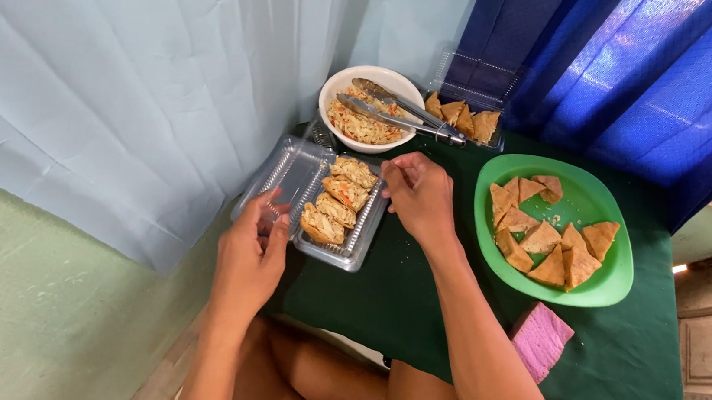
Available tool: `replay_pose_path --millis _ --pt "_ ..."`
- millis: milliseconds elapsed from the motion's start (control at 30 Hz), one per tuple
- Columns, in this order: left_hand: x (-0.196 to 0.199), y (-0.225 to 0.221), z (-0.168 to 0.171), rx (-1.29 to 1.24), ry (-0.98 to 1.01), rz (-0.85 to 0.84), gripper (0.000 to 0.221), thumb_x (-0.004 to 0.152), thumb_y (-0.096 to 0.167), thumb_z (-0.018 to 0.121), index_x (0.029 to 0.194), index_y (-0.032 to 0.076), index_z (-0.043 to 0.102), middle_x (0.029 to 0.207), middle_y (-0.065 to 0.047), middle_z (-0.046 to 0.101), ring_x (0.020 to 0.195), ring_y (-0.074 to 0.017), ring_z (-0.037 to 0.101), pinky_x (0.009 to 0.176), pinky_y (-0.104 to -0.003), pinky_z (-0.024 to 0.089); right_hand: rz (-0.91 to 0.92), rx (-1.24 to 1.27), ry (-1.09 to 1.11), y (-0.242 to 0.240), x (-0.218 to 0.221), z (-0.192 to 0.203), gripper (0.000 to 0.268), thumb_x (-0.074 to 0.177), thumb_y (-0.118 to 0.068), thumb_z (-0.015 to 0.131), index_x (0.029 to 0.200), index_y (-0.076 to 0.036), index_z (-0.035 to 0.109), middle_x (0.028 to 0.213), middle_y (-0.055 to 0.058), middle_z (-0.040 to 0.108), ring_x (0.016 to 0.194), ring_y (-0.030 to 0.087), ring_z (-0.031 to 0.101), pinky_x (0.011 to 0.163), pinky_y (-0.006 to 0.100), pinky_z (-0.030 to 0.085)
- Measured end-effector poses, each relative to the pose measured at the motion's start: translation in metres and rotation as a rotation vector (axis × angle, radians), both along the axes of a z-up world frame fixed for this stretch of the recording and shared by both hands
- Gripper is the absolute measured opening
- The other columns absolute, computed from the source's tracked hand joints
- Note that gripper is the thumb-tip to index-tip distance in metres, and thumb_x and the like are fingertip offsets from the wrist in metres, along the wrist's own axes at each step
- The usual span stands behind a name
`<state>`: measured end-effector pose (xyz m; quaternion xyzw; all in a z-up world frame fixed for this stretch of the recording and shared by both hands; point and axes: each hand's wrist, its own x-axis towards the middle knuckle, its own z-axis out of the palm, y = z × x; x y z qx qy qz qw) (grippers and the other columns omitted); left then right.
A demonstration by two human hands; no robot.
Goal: Filling fried tofu puffs with a vegetable mixture using tongs and a fork.
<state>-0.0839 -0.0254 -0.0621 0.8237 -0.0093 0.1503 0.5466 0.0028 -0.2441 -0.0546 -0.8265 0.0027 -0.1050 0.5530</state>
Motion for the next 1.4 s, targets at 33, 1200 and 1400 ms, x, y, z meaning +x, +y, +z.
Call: replay_pose_path --millis 33,1200,1400 --pt "-0.001 -0.001 0.002 0.000 -0.002 0.001 0.039 0.099 0.010 0.059 0.136 -0.002 0.059 0.112 -0.025 0.074 0.089 -0.0367 0.074 0.067 -0.045 0.063 0.001 0.000 -0.002 0.000 0.000 0.001 0.013 0.096 -0.007 0.065 0.098 0.002 0.073 0.083 0.016 0.074 0.069 0.018 0.070 0.053 0.025 0.058" --pt "-0.018 -0.010 0.006 0.101 -0.103 -0.133 0.040 0.104 0.010 0.050 0.143 0.009 0.059 0.130 -0.024 0.061 0.115 -0.0406 0.066 0.079 -0.049 0.065 0.157 0.294 0.515 -0.006 0.006 0.017 0.044 0.098 -0.023 0.059 0.134 0.003 0.060 0.098 0.029 0.075 0.048 0.012 0.060 0.034 0.015 0.038" --pt "-0.020 -0.009 0.010 0.088 -0.119 -0.090 0.039 0.103 0.008 0.050 0.141 0.008 0.060 0.125 -0.023 0.064 0.111 -0.0411 0.067 0.069 -0.047 0.067 0.115 0.344 0.512 -0.003 -0.001 0.022 0.036 0.096 -0.019 0.060 0.127 -0.001 0.063 0.097 0.030 0.075 0.046 0.011 0.058 0.034 0.015 0.034"
